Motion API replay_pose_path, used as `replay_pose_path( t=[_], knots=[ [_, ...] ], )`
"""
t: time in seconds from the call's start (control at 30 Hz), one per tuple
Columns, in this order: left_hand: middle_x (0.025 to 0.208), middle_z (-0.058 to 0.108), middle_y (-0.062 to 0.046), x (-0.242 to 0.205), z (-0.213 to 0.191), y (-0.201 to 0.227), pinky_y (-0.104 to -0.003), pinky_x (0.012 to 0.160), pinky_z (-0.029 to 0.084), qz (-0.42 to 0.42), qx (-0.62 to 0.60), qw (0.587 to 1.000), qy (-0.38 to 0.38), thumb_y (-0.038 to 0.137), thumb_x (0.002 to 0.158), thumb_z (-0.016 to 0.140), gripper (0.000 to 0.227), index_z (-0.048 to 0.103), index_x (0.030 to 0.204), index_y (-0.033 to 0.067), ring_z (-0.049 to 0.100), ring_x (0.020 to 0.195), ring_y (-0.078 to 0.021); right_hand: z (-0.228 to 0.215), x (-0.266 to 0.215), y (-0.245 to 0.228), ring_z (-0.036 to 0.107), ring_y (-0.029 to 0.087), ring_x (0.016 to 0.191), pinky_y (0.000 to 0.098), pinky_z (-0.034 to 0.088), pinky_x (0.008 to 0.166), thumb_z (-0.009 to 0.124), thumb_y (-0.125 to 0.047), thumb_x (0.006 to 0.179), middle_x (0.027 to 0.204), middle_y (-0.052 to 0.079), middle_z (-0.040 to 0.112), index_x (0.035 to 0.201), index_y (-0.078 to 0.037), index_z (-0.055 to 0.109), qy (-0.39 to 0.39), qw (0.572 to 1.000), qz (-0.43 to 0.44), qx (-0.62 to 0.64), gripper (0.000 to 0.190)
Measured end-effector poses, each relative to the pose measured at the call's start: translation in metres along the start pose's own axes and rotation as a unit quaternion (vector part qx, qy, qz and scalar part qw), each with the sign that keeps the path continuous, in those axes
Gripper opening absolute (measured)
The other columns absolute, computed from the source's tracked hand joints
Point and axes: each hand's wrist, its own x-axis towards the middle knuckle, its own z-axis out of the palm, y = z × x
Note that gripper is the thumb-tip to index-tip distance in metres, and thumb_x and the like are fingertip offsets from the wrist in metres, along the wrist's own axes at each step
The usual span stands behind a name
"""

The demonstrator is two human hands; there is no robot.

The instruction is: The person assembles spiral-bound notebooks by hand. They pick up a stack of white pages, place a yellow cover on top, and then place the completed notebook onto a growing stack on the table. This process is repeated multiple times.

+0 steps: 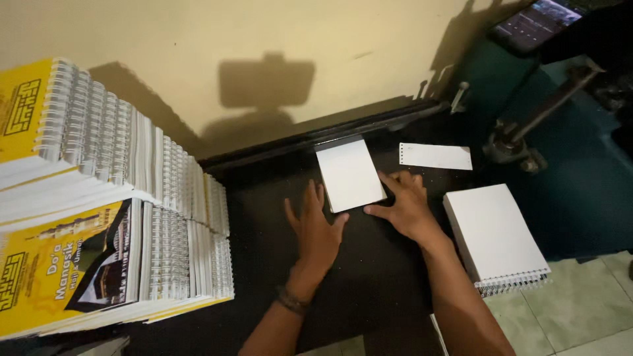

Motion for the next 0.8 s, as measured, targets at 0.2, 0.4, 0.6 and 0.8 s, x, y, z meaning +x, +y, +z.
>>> replay_pose_path(
  t=[0.2,0.4,0.6,0.8],
  knots=[
    [0.145,0.044,-0.031,-0.006,-0.007,-0.003,-0.059,0.108,0.046,-0.198,-0.323,0.923,-0.063,-0.016,0.084,0.053,0.091,0.015,0.162,0.0091,0.050,0.135,-0.0518,-0.028,-0.017,-0.022,0.051,0.044,0.134,0.0559,0.038,0.112,0.064,0.005,0.084,0.147,0.028,0.054,0.159,0.006,0.029,-0.013,0.987,0.005,0.160,0.083],
    [0.157,0.035,-0.035,0.000,-0.011,0.002,-0.061,0.115,0.032,-0.219,-0.403,0.880,-0.120,-0.011,0.082,0.052,0.087,0.019,0.161,0.0021,0.031,0.150,-0.0499,-0.027,-0.018,-0.030,0.059,0.040,0.130,0.0516,0.044,0.110,0.049,0.011,0.088,0.142,0.027,0.060,0.158,0.011,0.025,0.006,0.975,0.045,0.217,0.073],
    [0.163,0.020,-0.038,0.005,-0.014,0.002,-0.063,0.119,0.028,-0.232,-0.500,0.825,-0.128,-0.007,0.082,0.054,0.086,0.017,0.160,-0.0036,0.020,0.154,-0.0506,-0.018,-0.012,-0.017,0.058,0.039,0.132,0.0500,0.043,0.111,0.048,0.012,0.089,0.143,0.030,0.058,0.156,0.013,0.028,-0.005,0.964,0.029,0.263,0.071],
    [0.163,0.011,-0.040,0.002,-0.020,0.004,-0.058,0.118,0.034,-0.222,-0.553,0.798,-0.089,-0.007,0.080,0.057,0.088,0.018,0.159,-0.0056,0.017,0.154,-0.0495,-0.029,-0.017,-0.035,0.059,0.040,0.131,0.0502,0.046,0.109,0.050,0.011,0.086,0.142,0.032,0.058,0.158,0.012,0.025,-0.016,0.962,0.035,0.269,0.076]
  ],
)
